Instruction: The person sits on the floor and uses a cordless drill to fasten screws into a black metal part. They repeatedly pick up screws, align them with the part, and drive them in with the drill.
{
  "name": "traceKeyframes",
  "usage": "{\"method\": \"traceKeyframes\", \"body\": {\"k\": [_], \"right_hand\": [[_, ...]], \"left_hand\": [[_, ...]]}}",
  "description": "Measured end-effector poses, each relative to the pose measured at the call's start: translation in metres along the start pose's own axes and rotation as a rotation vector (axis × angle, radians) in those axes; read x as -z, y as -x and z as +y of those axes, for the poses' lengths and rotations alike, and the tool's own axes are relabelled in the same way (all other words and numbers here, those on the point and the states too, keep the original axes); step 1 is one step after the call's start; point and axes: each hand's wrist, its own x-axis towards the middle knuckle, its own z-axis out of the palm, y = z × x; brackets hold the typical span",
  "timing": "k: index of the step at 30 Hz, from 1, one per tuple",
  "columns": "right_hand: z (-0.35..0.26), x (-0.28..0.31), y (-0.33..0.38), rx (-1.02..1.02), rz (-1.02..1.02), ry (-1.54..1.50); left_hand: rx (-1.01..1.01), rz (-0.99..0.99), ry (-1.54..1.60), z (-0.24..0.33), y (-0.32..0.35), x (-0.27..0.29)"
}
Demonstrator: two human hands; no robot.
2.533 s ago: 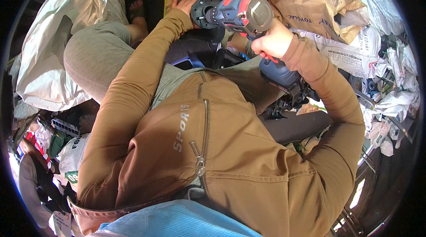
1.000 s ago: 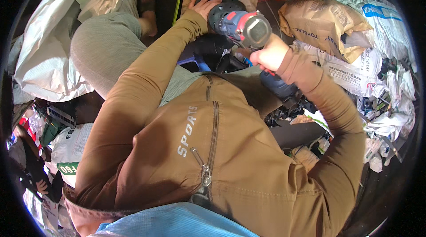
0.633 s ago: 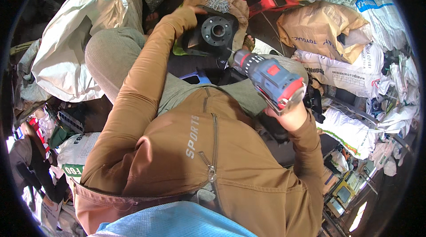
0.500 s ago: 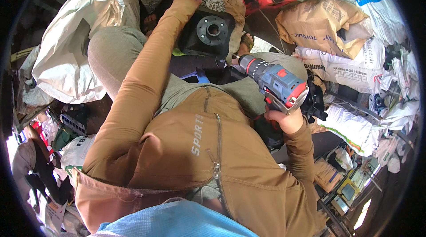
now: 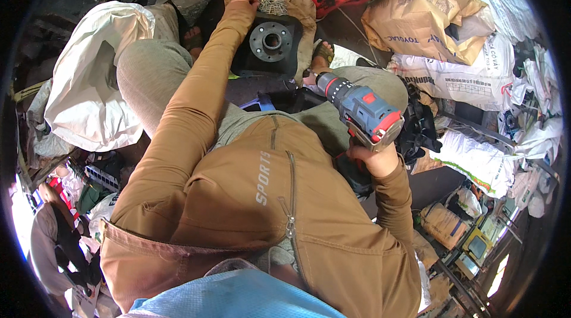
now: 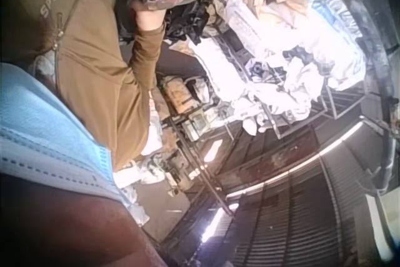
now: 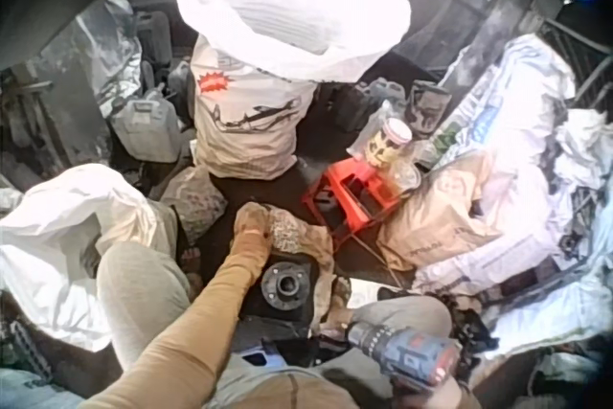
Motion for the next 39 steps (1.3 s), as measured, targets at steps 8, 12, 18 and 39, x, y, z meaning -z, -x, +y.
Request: {"method": "traceKeyframes", "body": {"k": [8,12,18,39], "right_hand": [[-0.004,-0.007,0.006,-0.016,-0.048,0.008],[-0.006,-0.009,0.008,-0.018,-0.071,0.035],[-0.016,-0.005,0.004,0.111,0.010,0.004],[-0.036,-0.019,-0.006,0.370,0.055,-0.140]], "left_hand": [[-0.373,0.155,-0.221,-0.007,-0.001,-0.006],[-0.442,0.184,-0.178,-0.015,-0.001,-0.007],[-0.390,0.291,0.116,-0.006,-0.010,-0.001],[0.267,-0.454,1.880,0.116,0.131,0.106]]}}
